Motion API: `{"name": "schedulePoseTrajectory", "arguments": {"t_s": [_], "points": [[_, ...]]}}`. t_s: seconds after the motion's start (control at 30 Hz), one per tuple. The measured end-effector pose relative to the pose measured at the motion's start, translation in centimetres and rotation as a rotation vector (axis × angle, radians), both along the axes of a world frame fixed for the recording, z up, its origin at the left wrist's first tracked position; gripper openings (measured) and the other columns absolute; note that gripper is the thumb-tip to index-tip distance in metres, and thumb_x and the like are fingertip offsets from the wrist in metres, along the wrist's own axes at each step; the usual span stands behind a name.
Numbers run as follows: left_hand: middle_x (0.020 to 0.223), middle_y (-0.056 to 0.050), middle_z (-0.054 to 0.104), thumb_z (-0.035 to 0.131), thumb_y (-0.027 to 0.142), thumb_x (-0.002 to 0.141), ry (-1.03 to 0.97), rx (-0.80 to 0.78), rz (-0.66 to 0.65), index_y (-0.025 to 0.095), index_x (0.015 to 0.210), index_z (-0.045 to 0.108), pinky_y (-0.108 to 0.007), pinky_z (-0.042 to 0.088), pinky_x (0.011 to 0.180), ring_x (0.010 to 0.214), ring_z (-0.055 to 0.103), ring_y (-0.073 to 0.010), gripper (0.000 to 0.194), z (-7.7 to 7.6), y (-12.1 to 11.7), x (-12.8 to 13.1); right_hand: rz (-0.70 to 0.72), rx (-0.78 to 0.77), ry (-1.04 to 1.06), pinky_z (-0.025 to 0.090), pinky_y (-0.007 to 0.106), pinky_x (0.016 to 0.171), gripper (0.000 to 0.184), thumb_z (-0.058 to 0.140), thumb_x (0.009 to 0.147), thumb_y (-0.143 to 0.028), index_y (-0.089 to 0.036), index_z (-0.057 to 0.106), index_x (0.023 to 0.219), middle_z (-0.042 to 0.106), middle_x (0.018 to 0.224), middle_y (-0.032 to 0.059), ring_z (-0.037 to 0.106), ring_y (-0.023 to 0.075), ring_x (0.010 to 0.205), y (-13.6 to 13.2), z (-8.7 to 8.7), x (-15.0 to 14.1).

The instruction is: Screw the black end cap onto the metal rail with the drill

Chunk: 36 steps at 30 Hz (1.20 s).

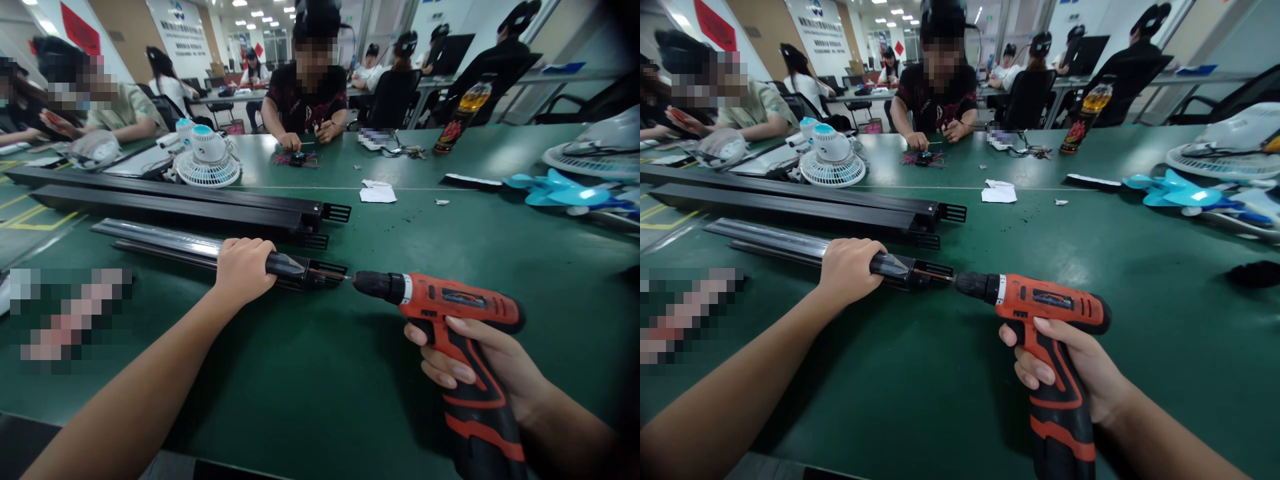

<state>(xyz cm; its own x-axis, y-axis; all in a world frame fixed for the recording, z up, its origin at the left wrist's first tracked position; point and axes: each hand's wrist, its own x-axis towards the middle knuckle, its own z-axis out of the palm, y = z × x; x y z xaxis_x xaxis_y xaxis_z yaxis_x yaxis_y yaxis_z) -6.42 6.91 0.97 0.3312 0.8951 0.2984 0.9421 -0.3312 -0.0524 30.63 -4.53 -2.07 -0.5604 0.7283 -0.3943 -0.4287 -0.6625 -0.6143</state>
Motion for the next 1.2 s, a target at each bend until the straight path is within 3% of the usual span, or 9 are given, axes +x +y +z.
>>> {"name": "schedulePoseTrajectory", "arguments": {"t_s": [1.2], "points": [[0.091,-0.009,0.078,0.061,0.027,0.084,0.006,-0.004,-0.012,0.022,0.096,0.073,-0.049,0.049,0.094,0.092,0.073,-0.0326,0.018,-0.10,-0.03,-0.13,-0.010,-0.002,-0.041,0.043,0.025,0.055,0.039,0.081,0.087,-0.054,-0.015,0.078,0.092,0.044,0.047,-0.0062,0.035,0.0115,0.049,-0.06,0.08,0.01]]}}
